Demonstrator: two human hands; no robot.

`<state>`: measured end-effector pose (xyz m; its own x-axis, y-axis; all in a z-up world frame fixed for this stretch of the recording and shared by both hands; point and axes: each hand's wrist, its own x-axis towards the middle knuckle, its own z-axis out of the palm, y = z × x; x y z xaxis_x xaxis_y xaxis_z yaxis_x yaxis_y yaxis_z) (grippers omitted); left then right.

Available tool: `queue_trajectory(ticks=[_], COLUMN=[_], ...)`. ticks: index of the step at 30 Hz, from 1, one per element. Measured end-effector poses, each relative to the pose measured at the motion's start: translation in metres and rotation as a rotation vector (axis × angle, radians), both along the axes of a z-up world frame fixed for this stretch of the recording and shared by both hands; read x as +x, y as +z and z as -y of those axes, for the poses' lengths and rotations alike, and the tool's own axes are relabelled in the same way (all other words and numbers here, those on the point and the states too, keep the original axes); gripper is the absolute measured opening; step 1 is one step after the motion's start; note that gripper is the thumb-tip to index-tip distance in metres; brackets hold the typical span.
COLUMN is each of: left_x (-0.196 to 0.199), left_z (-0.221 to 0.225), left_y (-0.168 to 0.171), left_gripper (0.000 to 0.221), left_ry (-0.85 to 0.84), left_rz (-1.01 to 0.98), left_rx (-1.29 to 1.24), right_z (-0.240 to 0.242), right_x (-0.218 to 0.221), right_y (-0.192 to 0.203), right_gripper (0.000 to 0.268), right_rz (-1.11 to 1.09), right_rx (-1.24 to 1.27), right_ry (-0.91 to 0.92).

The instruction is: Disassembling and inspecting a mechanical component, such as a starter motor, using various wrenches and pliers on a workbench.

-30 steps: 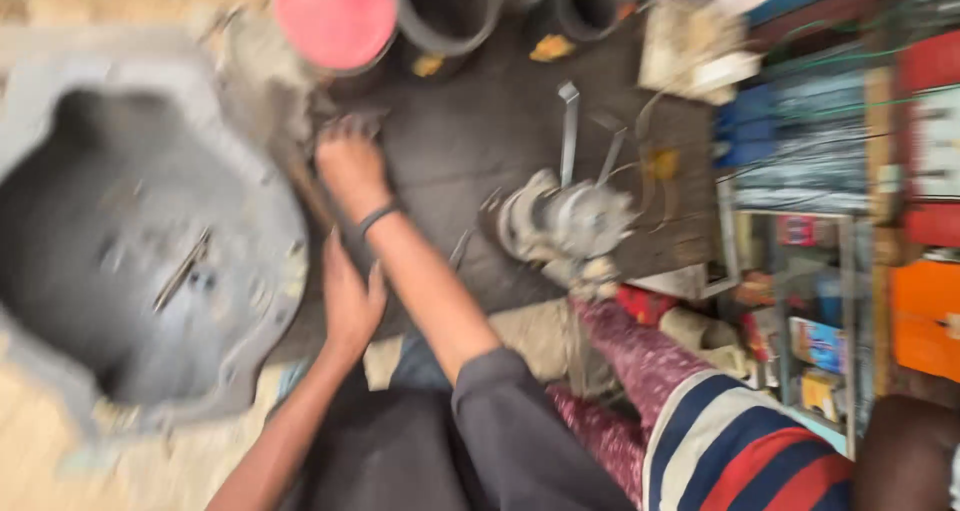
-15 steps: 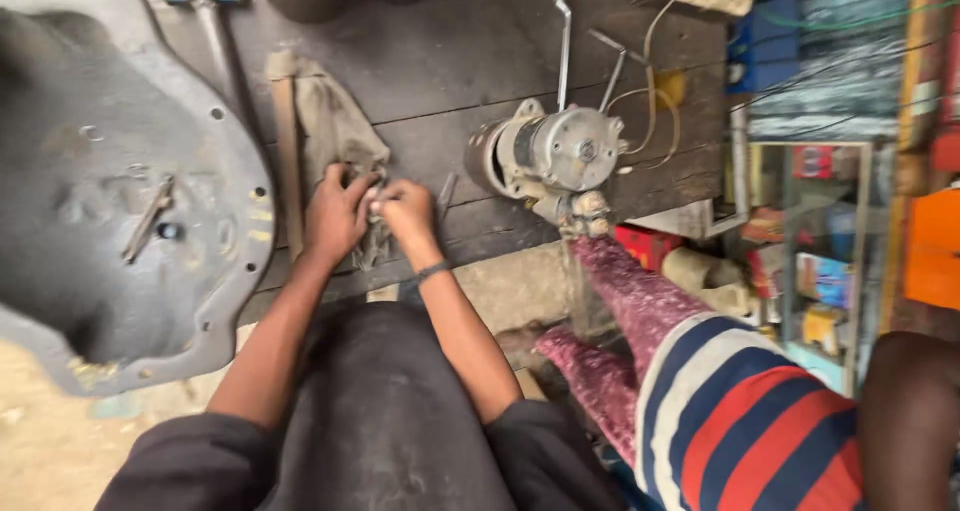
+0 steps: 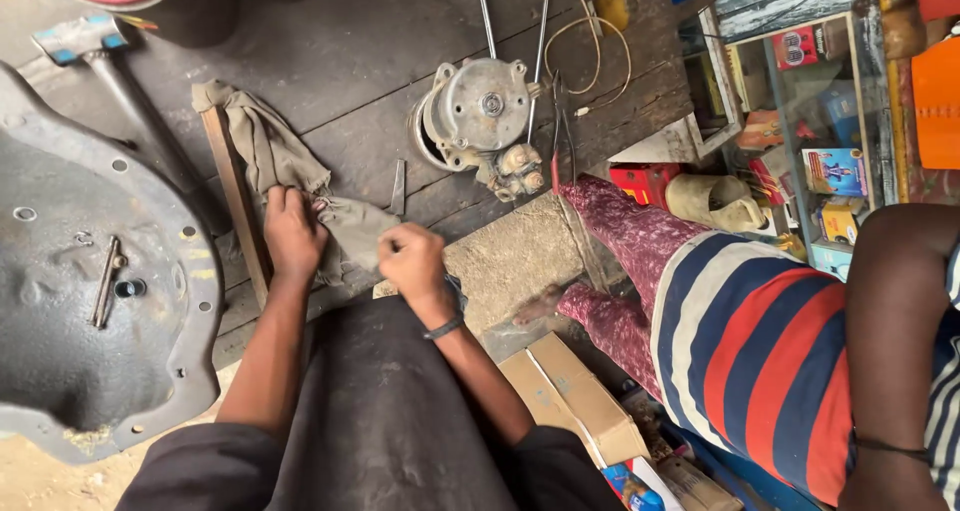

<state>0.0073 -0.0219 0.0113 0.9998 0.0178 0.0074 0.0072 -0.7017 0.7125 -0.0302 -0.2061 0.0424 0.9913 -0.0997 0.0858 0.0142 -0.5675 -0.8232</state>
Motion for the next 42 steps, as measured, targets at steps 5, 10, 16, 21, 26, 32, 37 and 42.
queue_trajectory(ticks=[5, 10, 16, 21, 26, 32, 37, 42], left_x=[-0.014, -0.021, -0.028, -0.033, -0.027, 0.004, 0.046, 0.078], left_z=[-0.007, -0.005, 0.022, 0.052, 0.082, 0.123, 0.145, 0.155], left_y=[-0.015, -0.006, -0.019, -0.022, -0.013, 0.084, 0.172, 0.19], left_gripper=[0.026, 0.053, 0.043, 0.044, 0.038, 0.052, 0.075, 0.093], left_ry=[0.048, -0.025, 0.142, 0.314, 0.464, 0.377, 0.127, -0.131], left_rz=[0.015, 0.026, 0.062, 0.047, 0.097, 0.106, 0.142, 0.24], left_rx=[0.056, 0.006, 0.067, 0.131, 0.062, -0.195, -0.545, -0.589], right_z=[-0.004, 0.025, 0.18, 0.322, 0.37, 0.373, 0.292, 0.214], right_x=[0.056, 0.052, -0.003, 0.049, 0.118, 0.132, 0.144, 0.181], right_y=[-0.004, -0.042, -0.044, -0.026, -0.027, -0.043, 0.05, 0.171], right_gripper=[0.042, 0.035, 0.024, 0.021, 0.018, 0.026, 0.029, 0.045], right_rz=[-0.388, -0.419, -0.303, -0.12, -0.048, -0.194, -0.155, 0.11], right_rx=[-0.365, -0.255, -0.144, -0.384, -0.373, -0.035, 0.587, 0.625], right_ry=[-0.164, -0.015, -0.052, -0.264, 0.034, -0.069, 0.164, 0.544])
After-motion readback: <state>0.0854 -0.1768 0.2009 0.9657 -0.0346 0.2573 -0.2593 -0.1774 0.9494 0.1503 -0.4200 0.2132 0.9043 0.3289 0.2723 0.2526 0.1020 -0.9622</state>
